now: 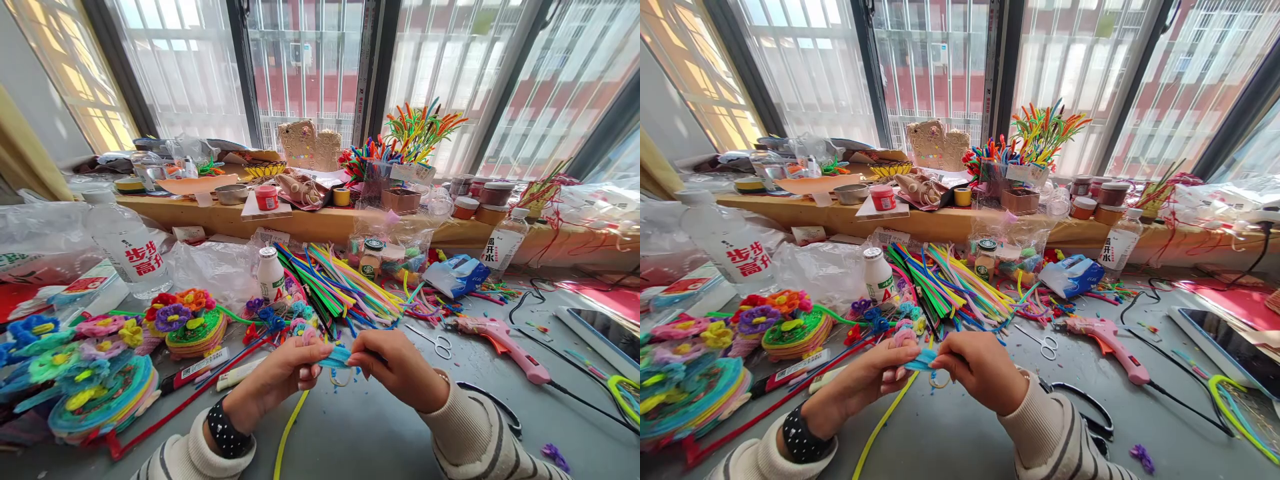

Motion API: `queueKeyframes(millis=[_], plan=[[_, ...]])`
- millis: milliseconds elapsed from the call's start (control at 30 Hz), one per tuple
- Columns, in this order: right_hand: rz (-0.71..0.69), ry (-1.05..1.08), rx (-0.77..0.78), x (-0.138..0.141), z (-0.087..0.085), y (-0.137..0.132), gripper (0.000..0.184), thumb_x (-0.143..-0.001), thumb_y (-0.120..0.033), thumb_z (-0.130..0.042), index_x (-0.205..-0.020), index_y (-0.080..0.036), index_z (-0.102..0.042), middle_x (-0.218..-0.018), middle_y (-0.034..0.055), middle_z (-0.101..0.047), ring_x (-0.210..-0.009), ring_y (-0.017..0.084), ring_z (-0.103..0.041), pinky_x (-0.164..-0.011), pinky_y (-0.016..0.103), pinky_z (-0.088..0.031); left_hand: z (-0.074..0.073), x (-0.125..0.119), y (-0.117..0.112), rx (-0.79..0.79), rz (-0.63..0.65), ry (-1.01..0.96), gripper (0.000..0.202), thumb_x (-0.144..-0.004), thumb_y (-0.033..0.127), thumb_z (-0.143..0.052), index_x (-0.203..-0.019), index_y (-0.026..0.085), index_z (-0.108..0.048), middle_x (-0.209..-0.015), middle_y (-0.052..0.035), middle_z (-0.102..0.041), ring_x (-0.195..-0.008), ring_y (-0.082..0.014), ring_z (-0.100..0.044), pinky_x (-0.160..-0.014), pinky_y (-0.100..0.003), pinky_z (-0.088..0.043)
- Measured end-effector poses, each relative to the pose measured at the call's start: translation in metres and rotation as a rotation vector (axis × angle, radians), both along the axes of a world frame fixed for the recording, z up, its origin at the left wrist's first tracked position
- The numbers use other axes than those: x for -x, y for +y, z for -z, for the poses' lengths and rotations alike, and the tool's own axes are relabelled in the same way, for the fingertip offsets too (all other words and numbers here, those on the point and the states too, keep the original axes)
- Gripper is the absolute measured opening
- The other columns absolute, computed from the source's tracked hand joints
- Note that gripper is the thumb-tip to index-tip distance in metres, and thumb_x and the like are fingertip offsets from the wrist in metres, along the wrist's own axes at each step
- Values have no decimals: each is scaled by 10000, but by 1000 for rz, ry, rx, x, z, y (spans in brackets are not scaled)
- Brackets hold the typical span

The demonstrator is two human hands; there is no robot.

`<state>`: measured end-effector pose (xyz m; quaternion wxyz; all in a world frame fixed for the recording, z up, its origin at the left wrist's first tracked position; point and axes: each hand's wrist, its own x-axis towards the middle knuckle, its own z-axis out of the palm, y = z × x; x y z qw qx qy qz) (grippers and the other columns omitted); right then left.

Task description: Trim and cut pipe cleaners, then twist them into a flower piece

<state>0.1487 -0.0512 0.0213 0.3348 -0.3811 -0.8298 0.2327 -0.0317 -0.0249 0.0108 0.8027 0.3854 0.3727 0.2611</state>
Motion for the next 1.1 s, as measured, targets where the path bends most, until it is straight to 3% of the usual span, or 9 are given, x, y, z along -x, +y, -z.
queueKeyframes(millis=[133, 233, 367, 567, 733, 967, 1100], plan=[[115, 111, 29, 3, 0, -2, 226, -796, -290, -439, -622, -154, -482, -486, -20, -501, -448, 76, -430, -472, 181, -331, 0, 3, 0, 25, -149, -225, 184, -585, 249, -652, -578, 137, -506, -450, 31, -511, -405, -28, -420, -425, -139, -325], [224, 328, 184, 10, 6, -2, 246, -809, -337, -396, -649, -159, -452, -504, -21, -504, -393, 63, -399, -405, 172, -326, 1, 2, 0, -5, -228, -317, 165, -574, 215, -665, -683, 153, -558, -638, 6, -577, -580, -64, -512, -593, -183, -393], [223, 417, 348, 23, 20, -4, 277, -796, -375, -400, -670, -146, -493, -563, 2, -558, -374, 59, -414, -369, 167, -336, 5, -4, -1, -193, -96, -175, 144, -595, 203, -644, -704, 130, -584, -640, 3, -562, -589, -83, -491, -600, -212, -382], [174, 260, 294, 27, 24, -2, 342, -786, -378, -417, -612, -133, -581, -560, 15, -573, -521, 99, -500, -486, 186, -374, 8, -5, 3, -336, -136, 96, 202, -651, 307, -576, -562, 130, -534, -523, 30, -497, -539, -85, -458, -548, -210, -362], [209, 412, 408, 22, 28, 5, 286, -750, -407, -459, -671, -137, -508, -556, -12, -514, -463, 80, -474, -417, 173, -368, 3, -7, 1, -375, 109, 232, 279, -612, 390, -576, -595, 111, -576, -594, -27, -577, -573, -132, -523, -544, -236, -400], [210, 560, 525, 24, 33, 7, 239, -702, -369, -521, -647, -139, -483, -518, -34, -472, -418, 60, -417, -378, 168, -341, 6, -7, -1, -347, 116, 280, 240, -536, 313, -656, -632, 100, -599, -532, -16, -580, -504, -116, -523, -532, -235, -409], [138, 804, 685, 24, 35, 11, 220, -681, -331, -523, -596, -147, -437, -442, -64, -450, -347, 35, -369, -366, 163, -329, 5, -7, 1, -360, 64, 268, 252, -565, 345, -629, -647, 107, -609, -533, -12, -578, -483, -111, -518, -504, -228, -403]])
